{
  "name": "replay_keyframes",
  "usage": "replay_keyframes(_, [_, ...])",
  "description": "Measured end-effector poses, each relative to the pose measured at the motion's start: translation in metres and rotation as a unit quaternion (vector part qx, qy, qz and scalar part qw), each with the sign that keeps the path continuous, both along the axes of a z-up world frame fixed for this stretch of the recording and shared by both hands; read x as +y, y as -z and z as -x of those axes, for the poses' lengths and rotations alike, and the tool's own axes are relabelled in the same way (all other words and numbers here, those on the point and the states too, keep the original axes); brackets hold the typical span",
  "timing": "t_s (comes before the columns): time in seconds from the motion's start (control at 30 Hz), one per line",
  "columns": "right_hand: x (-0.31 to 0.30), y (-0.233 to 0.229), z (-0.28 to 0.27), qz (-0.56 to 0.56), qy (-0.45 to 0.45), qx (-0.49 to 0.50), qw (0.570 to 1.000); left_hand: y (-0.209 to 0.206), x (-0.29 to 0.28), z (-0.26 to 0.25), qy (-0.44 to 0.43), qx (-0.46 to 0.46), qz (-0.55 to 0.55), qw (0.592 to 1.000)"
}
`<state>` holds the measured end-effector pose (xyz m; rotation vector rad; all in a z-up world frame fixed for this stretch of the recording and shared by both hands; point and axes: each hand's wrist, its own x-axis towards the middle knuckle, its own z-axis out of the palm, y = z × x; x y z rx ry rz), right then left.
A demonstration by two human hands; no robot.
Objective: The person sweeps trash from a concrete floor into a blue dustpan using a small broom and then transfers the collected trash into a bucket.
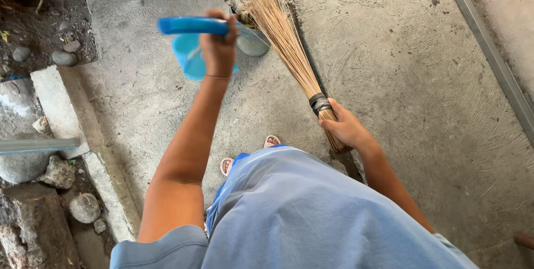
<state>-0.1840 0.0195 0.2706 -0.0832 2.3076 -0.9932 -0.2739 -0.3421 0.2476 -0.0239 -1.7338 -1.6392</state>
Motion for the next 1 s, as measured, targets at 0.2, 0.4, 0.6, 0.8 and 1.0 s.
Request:
replay_keyframes(0.2, [-0.010, 0.006, -0.007, 0.033, 0.035, -0.111, 0.993, 0.078, -0.051, -0.025, -0.138, -0.053, -0.005, 0.989])
replay_keyframes(0.4, [-0.046, 0.044, -0.018, 0.178, -0.067, -0.086, 0.978, 0.128, -0.065, -0.054, -0.224, -0.064, 0.028, 0.972])
replay_keyframes(0.6, [-0.110, 0.034, -0.028, 0.144, 0.060, -0.310, 0.938, 0.146, -0.078, -0.084, -0.304, -0.205, 0.030, 0.930])
replay_keyframes(0.8, [-0.164, 0.065, -0.013, 0.209, 0.074, -0.421, 0.880, 0.231, -0.097, -0.111, -0.303, -0.455, 0.111, 0.830])
replay_keyframes(1.0, [-0.196, 0.095, -0.001, 0.242, 0.139, -0.499, 0.821, 0.264, -0.074, -0.155, -0.271, -0.533, -0.174, 0.782])
